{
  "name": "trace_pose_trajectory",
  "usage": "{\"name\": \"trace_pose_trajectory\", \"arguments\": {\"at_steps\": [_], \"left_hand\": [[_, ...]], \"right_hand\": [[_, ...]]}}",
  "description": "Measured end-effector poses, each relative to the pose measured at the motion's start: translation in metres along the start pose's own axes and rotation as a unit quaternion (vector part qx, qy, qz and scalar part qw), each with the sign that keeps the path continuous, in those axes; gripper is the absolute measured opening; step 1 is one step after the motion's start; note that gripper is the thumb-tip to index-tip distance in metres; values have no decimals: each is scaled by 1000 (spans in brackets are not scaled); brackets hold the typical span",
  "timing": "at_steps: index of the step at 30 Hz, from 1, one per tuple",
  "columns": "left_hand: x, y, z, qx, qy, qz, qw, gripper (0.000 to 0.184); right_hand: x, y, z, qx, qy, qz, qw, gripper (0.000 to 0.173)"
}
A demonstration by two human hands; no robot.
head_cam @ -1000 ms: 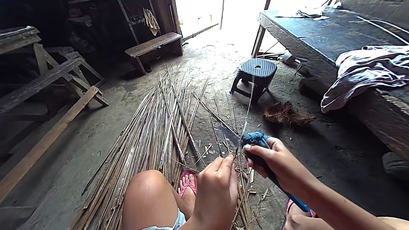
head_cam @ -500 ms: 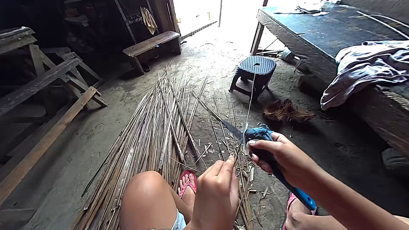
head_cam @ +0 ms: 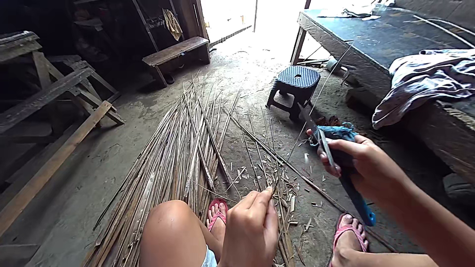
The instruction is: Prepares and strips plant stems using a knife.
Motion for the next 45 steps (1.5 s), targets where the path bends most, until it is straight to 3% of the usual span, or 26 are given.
{"name": "trace_pose_trajectory", "arguments": {"at_steps": [2, 5, 9, 13, 21, 29, 37, 45], "left_hand": [[1, 0, -1, -21, 5, 0, 1000, 22], [1, 0, -1, -65, 17, -9, 998, 23], [3, 1, 0, -170, 42, -41, 984, 25], [3, 0, 0, -291, 64, -62, 953, 22], [5, 9, 10, -425, 141, -93, 889, 18], [4, 14, 12, -471, 156, -109, 862, 16], [3, 16, 11, -519, 168, -133, 828, 16], [-1, 16, 8, -568, 182, -166, 786, 16]], "right_hand": [[-6, 2, -1, -30, 17, -27, 999, 22], [-20, -2, 4, -34, -20, -132, 991, 21], [-40, -18, 18, 45, -110, -271, 955, 16], [-54, -30, 28, 118, -141, -316, 931, 20], [-54, -29, 26, 99, -38, -259, 960, 19], [-54, -29, 23, 78, 26, -223, 971, 19], [-50, -26, 17, 92, 38, -208, 973, 18], [-29, 4, -4, 67, 74, -134, 986, 23]]}}
Point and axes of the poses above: each hand's wrist, its own x-axis towards the middle knuckle, its own y-axis out of the back of the hand, z = x × y, the point moved 2 cm from there along x, towards the middle knuckle, and after that the axes turned 9 degrees about -z, right-handed, at the moved point
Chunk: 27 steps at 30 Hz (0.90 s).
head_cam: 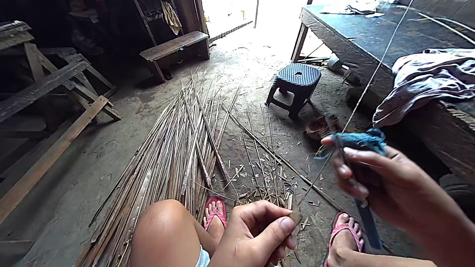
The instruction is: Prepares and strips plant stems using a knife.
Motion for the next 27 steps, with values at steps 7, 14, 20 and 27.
{"name": "trace_pose_trajectory", "arguments": {"at_steps": [7, 14, 20, 27], "left_hand": [[3, 7, 0, -14, -10, -11, 1000, 15], [2, 1, 1, 54, -36, -25, 998, 19], [0, 1, 3, 80, -61, -21, 995, 20], [-4, 1, 3, 81, -58, -28, 995, 21]], "right_hand": [[-10, -2, 2, 10, -12, -108, 994, 22], [-23, -32, 25, 64, -64, -182, 979, 19], [-25, -34, 20, 44, -30, -142, 988, 19], [-16, -20, 12, -1, 46, -32, 998, 18]]}}
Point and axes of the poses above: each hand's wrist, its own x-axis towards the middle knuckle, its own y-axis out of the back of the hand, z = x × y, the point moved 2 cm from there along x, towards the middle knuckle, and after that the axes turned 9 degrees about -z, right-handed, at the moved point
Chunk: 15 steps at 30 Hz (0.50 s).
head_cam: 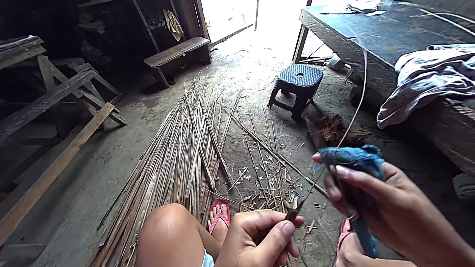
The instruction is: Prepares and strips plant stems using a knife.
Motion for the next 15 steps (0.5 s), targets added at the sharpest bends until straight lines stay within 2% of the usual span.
{"name": "trace_pose_trajectory", "arguments": {"at_steps": [5, 11, 15], "left_hand": [[-3, 1, 0, 5, -4, 11, 1000, 20], [-2, 0, 1, 19, -8, 20, 1000, 17], [-2, -3, 2, 25, -12, 19, 999, 14]], "right_hand": [[10, 26, -17, -11, 5, 39, 999, 21], [-5, -1, 1, 8, -62, -123, 990, 22], [-8, -7, 7, 47, -57, -139, 988, 18]]}}
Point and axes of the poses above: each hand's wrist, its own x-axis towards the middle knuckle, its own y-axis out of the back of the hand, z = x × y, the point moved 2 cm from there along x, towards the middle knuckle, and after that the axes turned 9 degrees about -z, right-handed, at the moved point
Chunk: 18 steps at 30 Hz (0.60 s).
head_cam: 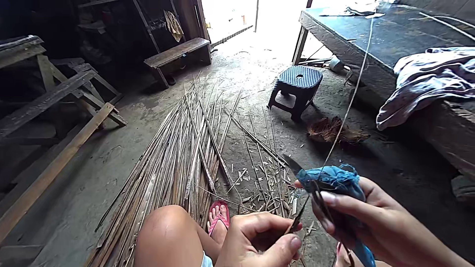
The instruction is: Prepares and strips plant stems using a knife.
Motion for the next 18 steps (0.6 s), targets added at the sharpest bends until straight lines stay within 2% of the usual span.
{"name": "trace_pose_trajectory", "arguments": {"at_steps": [7, 13, 18], "left_hand": [[-3, 0, 1, -1, -13, -15, 1000, 13], [-2, 2, 0, -10, 4, -28, 1000, 16], [1, 8, -2, -17, 19, -19, 999, 22]], "right_hand": [[2, 19, -18, -27, 65, 57, 996, 20], [5, 39, -27, -10, 86, 122, 989, 22], [0, 67, -44, -35, 72, 224, 971, 45]]}}
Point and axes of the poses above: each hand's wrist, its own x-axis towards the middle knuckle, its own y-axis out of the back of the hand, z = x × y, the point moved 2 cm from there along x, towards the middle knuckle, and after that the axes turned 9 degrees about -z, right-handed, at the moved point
